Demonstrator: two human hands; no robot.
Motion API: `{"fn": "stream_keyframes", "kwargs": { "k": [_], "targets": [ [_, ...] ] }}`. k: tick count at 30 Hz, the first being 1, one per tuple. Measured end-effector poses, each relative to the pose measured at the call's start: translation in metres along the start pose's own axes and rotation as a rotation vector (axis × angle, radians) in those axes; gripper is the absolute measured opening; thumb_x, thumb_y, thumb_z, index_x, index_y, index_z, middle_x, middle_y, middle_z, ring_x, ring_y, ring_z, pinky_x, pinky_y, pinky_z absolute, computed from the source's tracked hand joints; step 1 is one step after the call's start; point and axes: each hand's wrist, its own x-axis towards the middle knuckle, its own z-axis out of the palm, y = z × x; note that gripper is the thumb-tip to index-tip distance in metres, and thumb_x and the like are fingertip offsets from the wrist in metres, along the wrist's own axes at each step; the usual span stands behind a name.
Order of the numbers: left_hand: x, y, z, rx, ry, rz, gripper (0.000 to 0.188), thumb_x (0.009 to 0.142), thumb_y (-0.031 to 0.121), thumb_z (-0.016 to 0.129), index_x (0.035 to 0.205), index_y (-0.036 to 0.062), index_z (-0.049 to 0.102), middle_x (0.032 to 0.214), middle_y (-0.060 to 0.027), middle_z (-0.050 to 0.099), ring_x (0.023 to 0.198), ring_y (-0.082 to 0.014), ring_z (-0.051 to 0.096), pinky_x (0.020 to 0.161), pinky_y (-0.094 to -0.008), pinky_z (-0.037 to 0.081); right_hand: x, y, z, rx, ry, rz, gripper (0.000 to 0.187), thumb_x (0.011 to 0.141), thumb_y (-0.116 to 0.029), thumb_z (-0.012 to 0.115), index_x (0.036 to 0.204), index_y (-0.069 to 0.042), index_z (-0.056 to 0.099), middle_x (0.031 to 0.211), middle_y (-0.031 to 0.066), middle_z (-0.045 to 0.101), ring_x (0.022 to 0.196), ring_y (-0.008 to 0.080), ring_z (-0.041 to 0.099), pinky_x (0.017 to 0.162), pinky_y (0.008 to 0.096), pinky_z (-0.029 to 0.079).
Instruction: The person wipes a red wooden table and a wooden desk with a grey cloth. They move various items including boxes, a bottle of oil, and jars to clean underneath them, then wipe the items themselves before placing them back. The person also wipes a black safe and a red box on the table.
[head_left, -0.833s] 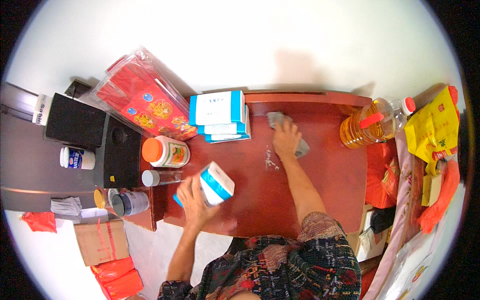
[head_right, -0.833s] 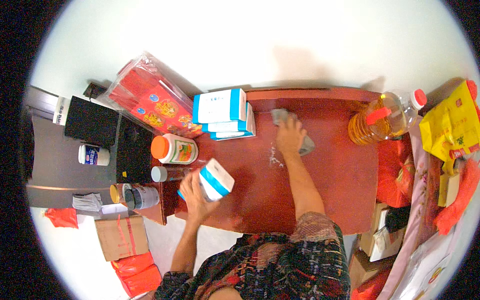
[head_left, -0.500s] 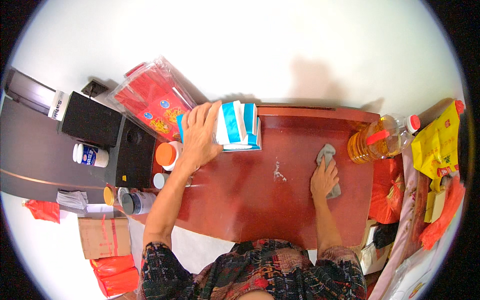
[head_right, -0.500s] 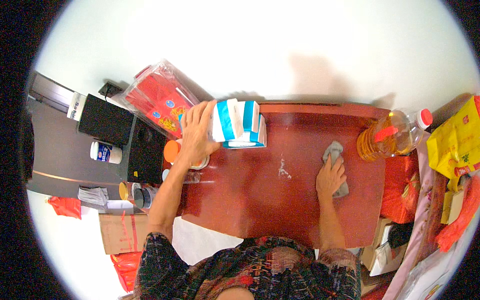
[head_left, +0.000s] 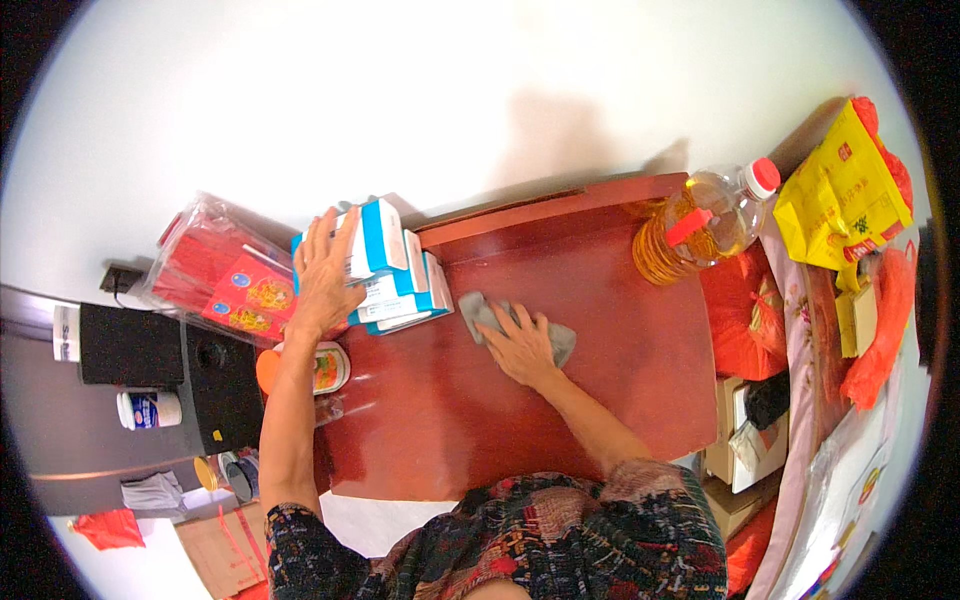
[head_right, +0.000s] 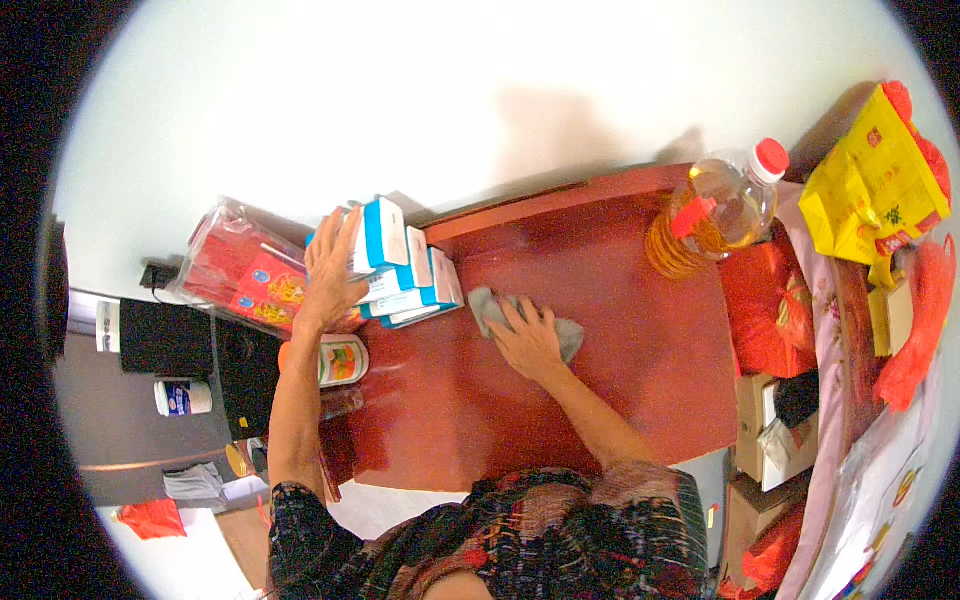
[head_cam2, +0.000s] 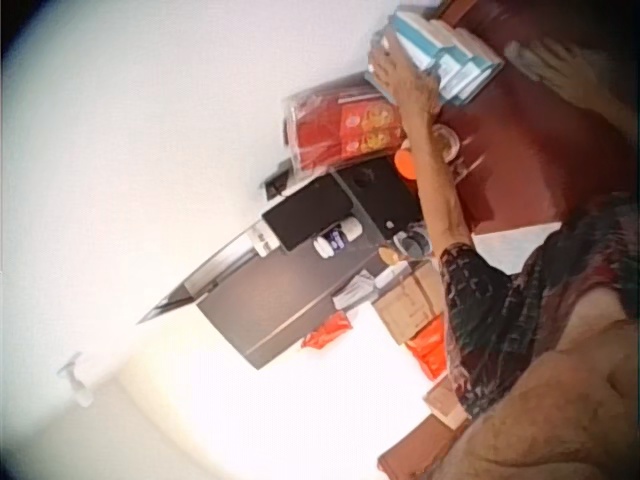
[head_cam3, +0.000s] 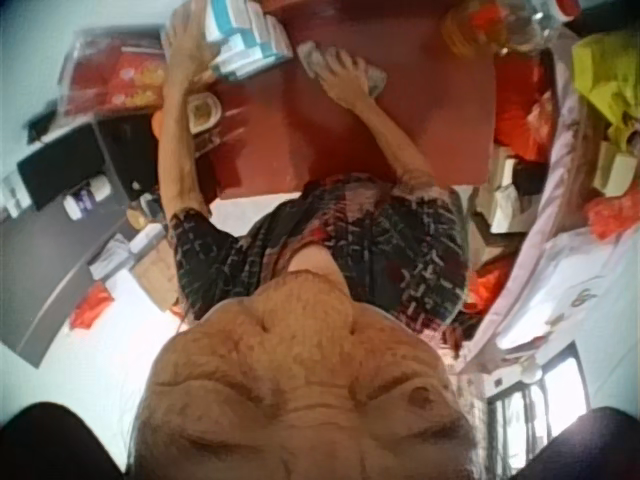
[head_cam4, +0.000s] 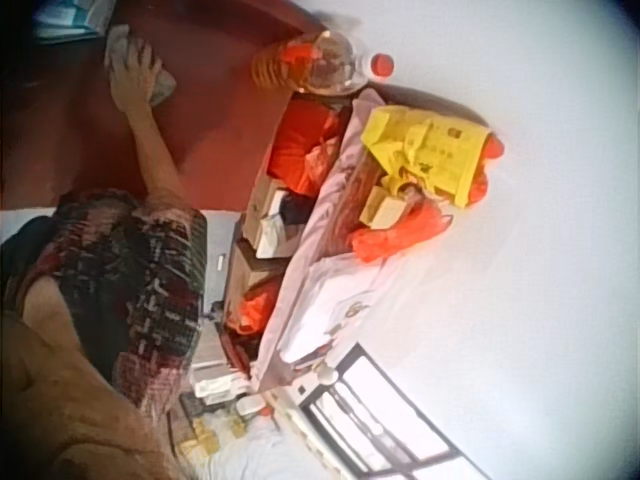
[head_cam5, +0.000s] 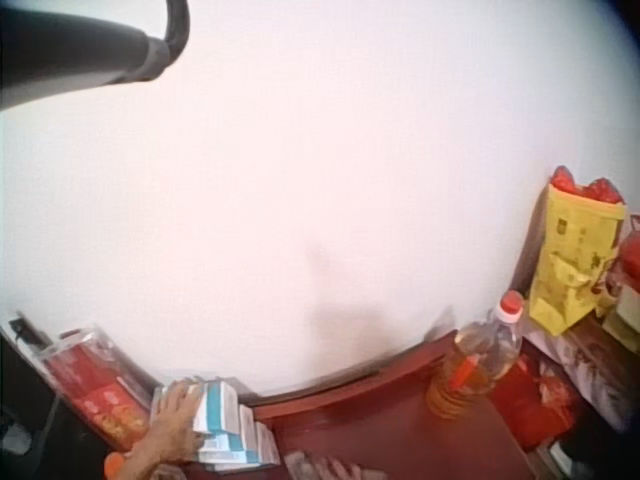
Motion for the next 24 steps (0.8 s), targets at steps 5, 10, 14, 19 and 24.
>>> {"fn": "stream_keyframes", "kwargs": {
  "k": [5,10,14,19,24],
  "targets": [
    [-0.030,0.013,-0.009,-0.065,0.255,0.008,0.095,0.059,0.007,0.073,0.144,0.0171,0.031,0.147,-0.0200,0.023,0.136,-0.0398,0.021,0.111,-0.0512,0.018,0.048,0.049,0.015,-0.232,-0.050,0.424,0.041,0.089,-0.026,0.050,0.128,-0.018,0.052,0.138,0.0118,0.041,0.126,0.0337,0.038,0.092,0.0549,0.033],
    [-0.116,0.046,0.021,-0.189,0.526,-0.054,0.068,0.066,0.005,0.074,0.129,0.0064,0.047,0.136,-0.0198,0.037,0.125,-0.0363,0.037,0.106,-0.0460,0.028,0.046,0.104,-0.003,-0.321,0.066,0.885,0.049,0.091,-0.030,0.049,0.137,-0.014,0.041,0.143,0.0170,0.032,0.128,0.0363,0.032,0.093,0.0563,0.030],
    [-0.180,0.069,0.090,-0.400,0.237,-0.177,0.065,0.064,0.007,0.076,0.124,0.0090,0.052,0.130,-0.0175,0.042,0.122,-0.0353,0.039,0.104,-0.0459,0.030,0.062,0.099,-0.003,-0.247,0.041,1.086,0.056,0.092,-0.033,0.050,0.142,-0.013,0.034,0.147,0.0196,0.022,0.130,0.0370,0.028,0.094,0.0554,0.029],
    [-0.226,0.069,0.169,-0.485,-0.115,-0.387,0.088,0.068,0.026,0.078,0.142,0.0147,0.031,0.144,-0.0228,0.023,0.130,-0.0420,0.027,0.104,-0.0531,0.028,0.050,0.036,0.017,-0.282,-0.132,0.420,0.055,0.087,-0.036,0.052,0.140,-0.023,0.040,0.144,0.0137,0.035,0.133,0.0343,0.028,0.097,0.0575,0.026],
    [-0.235,0.089,0.181,-0.353,-0.370,-0.315,0.106,0.066,0.044,0.078,0.149,0.0199,0.017,0.151,-0.0254,0.007,0.137,-0.0447,0.015,0.103,-0.0613,0.022,0.033,0.019,0.027,-0.222,-0.088,0.263,0.054,0.088,-0.039,0.050,0.139,-0.023,0.041,0.143,0.0136,0.037,0.132,0.0342,0.029,0.100,0.0576,0.026]
  ]
}}
